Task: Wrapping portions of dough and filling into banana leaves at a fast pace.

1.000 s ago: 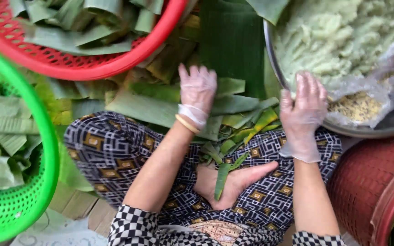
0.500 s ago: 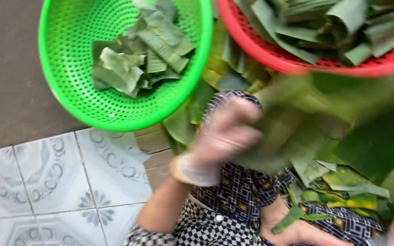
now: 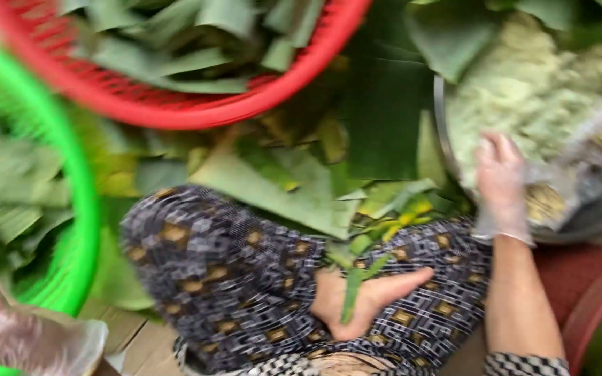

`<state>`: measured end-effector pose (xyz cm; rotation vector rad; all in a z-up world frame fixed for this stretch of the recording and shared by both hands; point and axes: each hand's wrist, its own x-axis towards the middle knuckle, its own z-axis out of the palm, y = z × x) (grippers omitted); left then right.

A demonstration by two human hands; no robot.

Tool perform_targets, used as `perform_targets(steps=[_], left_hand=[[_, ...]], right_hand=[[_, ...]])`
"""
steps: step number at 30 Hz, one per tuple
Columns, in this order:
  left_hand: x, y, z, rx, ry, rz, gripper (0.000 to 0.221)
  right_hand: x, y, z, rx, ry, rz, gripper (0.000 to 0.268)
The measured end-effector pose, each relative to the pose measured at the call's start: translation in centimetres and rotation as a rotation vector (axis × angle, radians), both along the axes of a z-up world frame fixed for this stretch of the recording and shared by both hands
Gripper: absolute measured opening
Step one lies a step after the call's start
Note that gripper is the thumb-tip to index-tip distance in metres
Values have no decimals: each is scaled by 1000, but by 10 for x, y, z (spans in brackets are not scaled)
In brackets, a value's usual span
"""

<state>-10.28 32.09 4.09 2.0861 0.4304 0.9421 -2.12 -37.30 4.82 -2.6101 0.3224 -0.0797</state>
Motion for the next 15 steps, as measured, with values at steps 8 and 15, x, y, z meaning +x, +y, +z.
perform_targets(steps=[8,15], left_hand=[[143,-283,94,41,151,-896,42],[186,-429,-40,366,880,-720,103]], right_hand=[[25,60,-9,-558,-99,193,54],[21,56,-24,-463,-83,-15,50]])
